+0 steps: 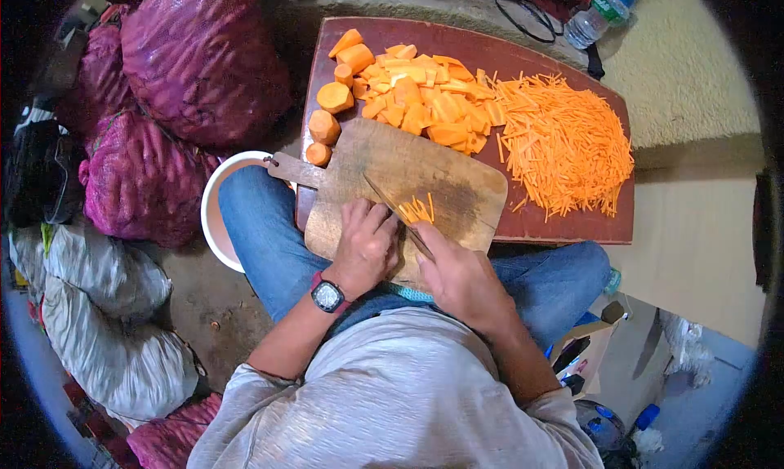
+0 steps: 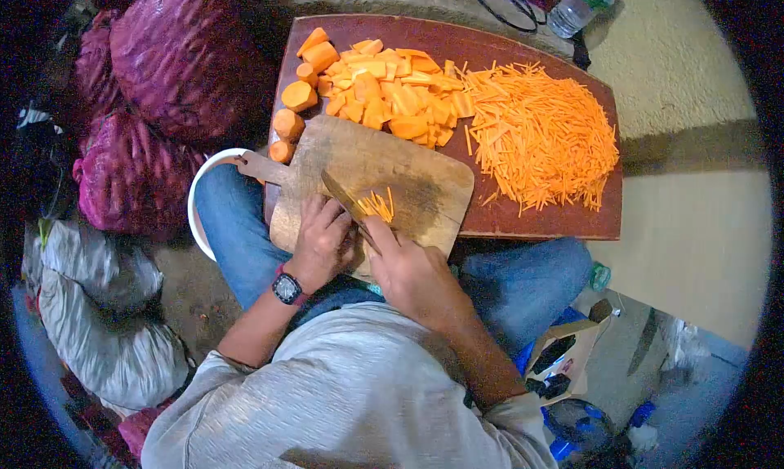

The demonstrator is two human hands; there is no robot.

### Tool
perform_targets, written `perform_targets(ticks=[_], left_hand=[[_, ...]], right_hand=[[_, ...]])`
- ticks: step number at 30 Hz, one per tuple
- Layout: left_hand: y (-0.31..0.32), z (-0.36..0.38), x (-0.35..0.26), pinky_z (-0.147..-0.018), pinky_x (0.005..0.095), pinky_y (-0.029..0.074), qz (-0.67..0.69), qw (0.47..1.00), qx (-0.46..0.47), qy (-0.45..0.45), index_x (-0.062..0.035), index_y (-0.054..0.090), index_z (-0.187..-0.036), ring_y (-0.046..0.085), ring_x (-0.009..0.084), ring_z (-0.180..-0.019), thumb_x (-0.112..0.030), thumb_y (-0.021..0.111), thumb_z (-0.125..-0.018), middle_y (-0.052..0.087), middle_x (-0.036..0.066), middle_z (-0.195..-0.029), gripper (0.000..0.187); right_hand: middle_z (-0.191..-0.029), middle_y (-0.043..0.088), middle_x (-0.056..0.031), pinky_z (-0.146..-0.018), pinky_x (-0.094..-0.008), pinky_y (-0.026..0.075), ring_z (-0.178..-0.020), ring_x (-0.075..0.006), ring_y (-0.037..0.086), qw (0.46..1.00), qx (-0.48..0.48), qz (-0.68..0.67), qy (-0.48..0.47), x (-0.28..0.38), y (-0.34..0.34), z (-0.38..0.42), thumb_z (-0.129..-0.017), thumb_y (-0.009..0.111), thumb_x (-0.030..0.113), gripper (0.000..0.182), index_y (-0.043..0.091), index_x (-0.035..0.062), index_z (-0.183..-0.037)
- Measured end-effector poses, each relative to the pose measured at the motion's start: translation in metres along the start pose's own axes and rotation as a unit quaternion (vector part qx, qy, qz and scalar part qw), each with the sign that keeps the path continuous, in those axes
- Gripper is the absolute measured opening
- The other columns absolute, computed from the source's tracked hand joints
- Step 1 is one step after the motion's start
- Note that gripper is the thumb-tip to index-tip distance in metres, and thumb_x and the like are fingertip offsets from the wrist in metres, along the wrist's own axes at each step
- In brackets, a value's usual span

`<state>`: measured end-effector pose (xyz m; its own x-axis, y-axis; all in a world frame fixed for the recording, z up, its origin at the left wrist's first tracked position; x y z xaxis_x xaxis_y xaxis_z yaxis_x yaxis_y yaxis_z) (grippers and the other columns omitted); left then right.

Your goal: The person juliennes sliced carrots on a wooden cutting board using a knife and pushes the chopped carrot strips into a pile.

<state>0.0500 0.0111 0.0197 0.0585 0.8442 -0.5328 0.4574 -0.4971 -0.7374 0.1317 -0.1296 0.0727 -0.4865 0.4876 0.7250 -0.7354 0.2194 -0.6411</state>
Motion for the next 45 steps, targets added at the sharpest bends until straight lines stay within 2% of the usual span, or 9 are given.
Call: perform_targets(ticks=[6, 11, 15, 24, 26, 30, 33, 39, 45], left_hand=[[0.0, 0.002, 0.002, -0.094, 0.0509, 0.045, 0.002, 1.0, 0.018, -0.018, 0.0044, 0.072, -0.111, 0.055, 0.0381, -0.102, -0.004, 0.078, -0.063, 0.06, 0.016, -0.106, 0.049], [-0.001, 0.001, 0.002, -0.094, 0.0508, 0.044, -0.002, 1.0, 0.008, -0.01, 0.0048, 0.071, -0.111, 0.055, 0.0382, -0.103, -0.005, 0.078, -0.061, 0.06, 0.016, -0.107, 0.052], [0.001, 0.003, 0.005, -0.094, 0.051, 0.044, 0.009, 0.999, 0.016, -0.03, 0.0049, 0.071, -0.112, 0.055, 0.0382, -0.103, -0.004, 0.078, -0.062, 0.06, 0.016, -0.106, 0.051], [0.001, 0.001, 0.004, -0.094, 0.0505, 0.044, 0.002, 1.0, -0.013, -0.02, 0.0037, 0.071, -0.106, 0.056, 0.0378, -0.102, -0.004, 0.078, -0.065, 0.06, 0.016, -0.103, 0.043], [0.001, 0.001, 0.004, -0.093, 0.05, 0.044, 0.006, 1.0, 0.002, -0.027, 0.0036, 0.071, -0.106, 0.056, 0.0376, -0.102, -0.004, 0.078, -0.066, 0.06, 0.016, -0.104, 0.041], [0.001, 0.001, 0.005, -0.091, 0.0499, 0.043, 0.01, 1.0, 0.006, -0.017, 0.0026, 0.071, -0.107, 0.055, 0.0376, -0.104, -0.005, 0.079, -0.065, 0.06, 0.016, -0.105, 0.043], [0.002, 0.002, 0.009, -0.088, 0.0474, 0.043, 0.023, 0.999, -0.018, -0.022, 0.0011, 0.072, -0.105, 0.057, 0.0358, -0.101, -0.004, 0.08, -0.068, 0.062, 0.014, -0.102, 0.037], [-0.011, -0.009, 0.015, -0.084, 0.0437, 0.05, 0.055, 0.992, -0.091, -0.063, 0.0004, 0.075, -0.098, 0.064, 0.0346, -0.089, 0.004, 0.078, -0.083, 0.068, 0.014, -0.094, 0.016], [-0.023, -0.003, 0.046, -0.08, 0.0435, 0.051, 0.171, 0.942, -0.185, -0.22, 0.0001, 0.075, -0.095, 0.065, 0.034, -0.089, -0.001, 0.078, -0.089, 0.07, 0.015, -0.093, 0.007]], right_hand=[[-0.123, 0.07, -0.0317, -0.089, -0.0563, 0.057, -0.112, -0.0523, 0.068, 0.989, 0.086, 0.006, 0.118, -0.003, -0.005, 0.02, -0.101, 0.062, 0.014, 0.046, 0.052, 0.0061, -0.146], [-0.122, 0.07, -0.0319, -0.089, -0.0565, 0.057, -0.113, -0.0527, 0.067, 1.0, 0.018, -0.001, 0.011, -0.005, 0.003, -0.003, -0.101, 0.06, 0.01, 0.046, 0.051, 0.0062, -0.147], [-0.122, 0.07, -0.0318, -0.09, -0.0559, 0.057, -0.113, -0.0528, 0.067, 0.995, 0.068, -0.011, 0.066, 0.003, -0.008, 0.015, -0.102, 0.059, 0.008, 0.045, 0.051, 0.0043, -0.146], [-0.11, 0.072, -0.0331, -0.083, -0.0614, 0.058, -0.098, -0.0519, 0.073, 0.999, 0.027, 0.01, -0.023, 0.002, -0.006, 0.008, -0.101, 0.064, 0.013, 0.053, 0.045, 0.0058, -0.149], [-0.116, 0.071, -0.0315, -0.088, -0.0564, 0.057, -0.109, -0.0516, 0.069, 0.997, 0.04, 0.008, 0.06, -0.007, -0.001, 0.014, -0.104, 0.059, 0.013, 0.04, 0.055, 0.0031, -0.142], [-0.113, 0.071, -0.0314, -0.088, -0.0552, 0.057, -0.107, -0.0522, 0.07, 0.999, 0.012, -0.003, 0.03, -0.002, -0.002, -0.004, -0.103, 0.06, 0.014, 0.04, 0.057, 0.0029, -0.142], [-0.11, 0.073, -0.0309, -0.083, -0.0613, 0.058, -0.102, -0.0506, 0.072, 1.0, -0.009, -0.001, 0.015, -0.005, -0.014, 0.0, -0.102, 0.064, 0.018, 0.049, 0.052, 0.0068, -0.148], [-0.121, 0.073, -0.028, -0.085, -0.0544, 0.061, -0.107, -0.048, 0.072, 0.998, -0.04, 0.032, 0.04, -0.012, -0.026, 0.036, -0.102, 0.062, 0.017, 0.05, 0.052, 0.007, -0.15], [-0.131, 0.069, -0.028, -0.096, -0.0502, 0.059, -0.117, -0.0468, 0.07, 0.997, 0.03, -0.035, 0.061, 0.0, 0.002, 0.042, -0.103, 0.065, 0.017, 0.047, 0.053, 0.0017, -0.146]])
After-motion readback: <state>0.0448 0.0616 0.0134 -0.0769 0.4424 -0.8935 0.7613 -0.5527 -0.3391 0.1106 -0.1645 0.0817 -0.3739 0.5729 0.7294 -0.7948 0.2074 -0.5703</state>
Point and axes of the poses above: each hand's wrist, its own z-axis away from the middle knuckle, its own y-axis out of the palm, x = y × z, the point moved 6 cm from there along -z, towards the middle knuckle
